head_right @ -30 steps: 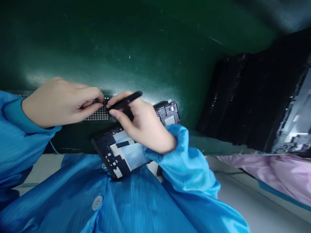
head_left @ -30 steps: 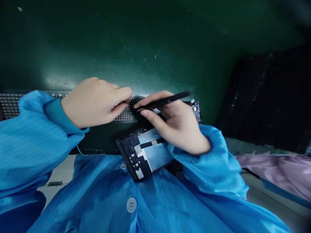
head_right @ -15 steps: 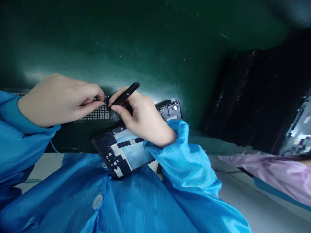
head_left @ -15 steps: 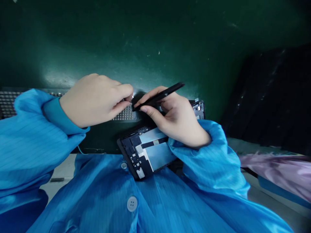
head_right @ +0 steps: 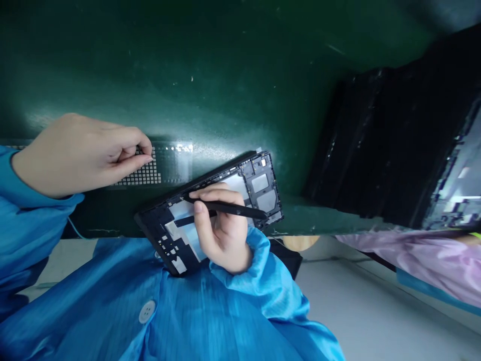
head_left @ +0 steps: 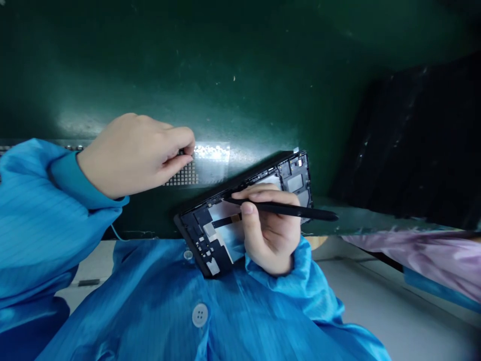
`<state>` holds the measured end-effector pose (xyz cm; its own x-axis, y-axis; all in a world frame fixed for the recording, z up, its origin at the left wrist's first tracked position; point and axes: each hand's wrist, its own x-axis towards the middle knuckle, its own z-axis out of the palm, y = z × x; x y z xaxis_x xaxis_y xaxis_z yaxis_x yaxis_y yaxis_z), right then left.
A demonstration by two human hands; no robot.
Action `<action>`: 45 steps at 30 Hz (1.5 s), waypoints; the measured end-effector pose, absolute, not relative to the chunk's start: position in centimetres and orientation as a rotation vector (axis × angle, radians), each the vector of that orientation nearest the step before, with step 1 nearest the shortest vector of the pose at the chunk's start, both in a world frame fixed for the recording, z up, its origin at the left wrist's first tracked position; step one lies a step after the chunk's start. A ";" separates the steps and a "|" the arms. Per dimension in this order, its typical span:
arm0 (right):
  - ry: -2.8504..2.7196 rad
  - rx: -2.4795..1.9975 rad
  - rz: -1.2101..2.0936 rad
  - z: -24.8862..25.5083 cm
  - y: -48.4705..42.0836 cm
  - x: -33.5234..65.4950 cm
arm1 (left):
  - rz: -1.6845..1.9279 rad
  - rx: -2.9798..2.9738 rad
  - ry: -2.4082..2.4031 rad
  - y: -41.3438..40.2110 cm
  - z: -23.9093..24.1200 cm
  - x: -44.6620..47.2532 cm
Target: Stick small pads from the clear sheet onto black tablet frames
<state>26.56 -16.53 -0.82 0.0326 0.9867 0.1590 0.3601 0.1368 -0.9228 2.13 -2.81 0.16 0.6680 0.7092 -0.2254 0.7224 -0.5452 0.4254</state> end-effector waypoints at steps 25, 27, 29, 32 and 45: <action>-2.004 -1.247 1.271 0.3 -7.1 27.3 | -0.063 2.412 1.106 -2.6 -0.1 2.1; -1.918 -1.251 1.326 0.4 -7.0 27.4 | -0.053 2.401 1.124 -2.6 -0.3 2.1; -1.714 -1.259 1.372 0.6 -7.5 28.0 | -0.015 2.400 1.128 -2.5 -0.5 2.0; -1.391 -1.305 1.129 0.7 -9.4 29.3 | 0.083 2.401 1.102 -2.6 -0.9 1.8; -1.416 -1.450 0.552 -2.5 -14.4 31.1 | 0.140 2.328 1.127 -2.8 -0.9 1.3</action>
